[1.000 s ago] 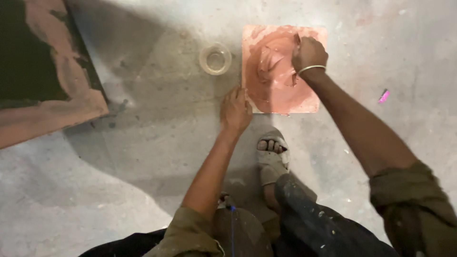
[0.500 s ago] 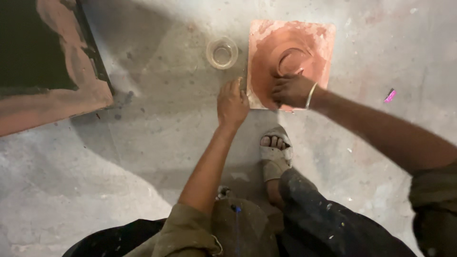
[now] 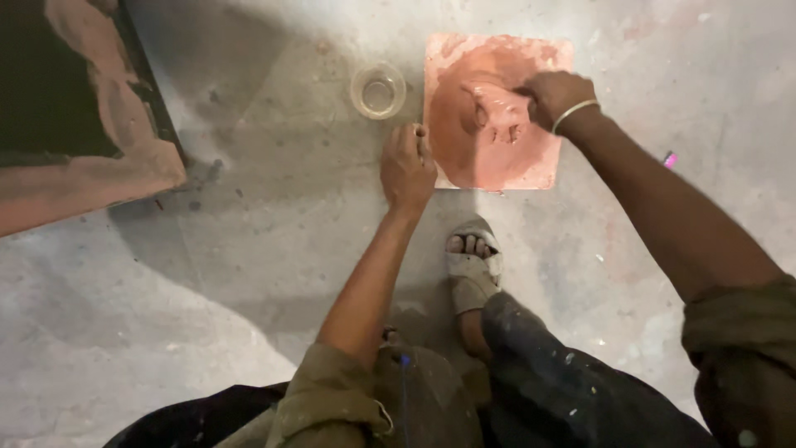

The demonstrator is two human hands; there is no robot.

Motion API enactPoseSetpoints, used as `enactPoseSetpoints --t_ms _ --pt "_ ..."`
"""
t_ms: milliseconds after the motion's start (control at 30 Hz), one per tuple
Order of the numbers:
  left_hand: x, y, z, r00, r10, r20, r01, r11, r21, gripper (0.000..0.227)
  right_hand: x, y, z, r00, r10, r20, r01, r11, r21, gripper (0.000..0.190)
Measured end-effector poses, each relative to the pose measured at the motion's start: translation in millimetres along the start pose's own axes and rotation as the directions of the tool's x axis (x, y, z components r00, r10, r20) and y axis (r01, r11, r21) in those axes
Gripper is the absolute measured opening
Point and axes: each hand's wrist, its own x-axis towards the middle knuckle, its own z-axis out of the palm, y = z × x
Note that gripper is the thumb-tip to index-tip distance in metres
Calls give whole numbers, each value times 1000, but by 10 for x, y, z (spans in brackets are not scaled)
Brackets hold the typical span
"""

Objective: The person applies a pinkish putty to the edges and corners of a green metal cabinet using a small putty knife. They mix the putty on a board, add water, and continue applying it to various sections of the cabinet frame.

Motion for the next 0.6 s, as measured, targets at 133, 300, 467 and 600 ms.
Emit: enactPoseSetpoints --t_ms 133,300,467,600 --pt "-23 65 -5 997 65 -43 -67 996 -54 23 -329 -152 325 979 -135 154 126 990 66 26" --pt "-119 46 -57 971 86 -223 -75 995 60 54 -470 -602 772 846 447 291 -258 -136 957 10" --pt "-102 -108 -85 934 61 -353 3 984 179 83 -539 -561 644 833 443 -332 78 501 862 5" --pt "108 -118 -96 919 80 -386 -16 986 166 95 -795 -780 447 925 219 -311 43 753 657 14"
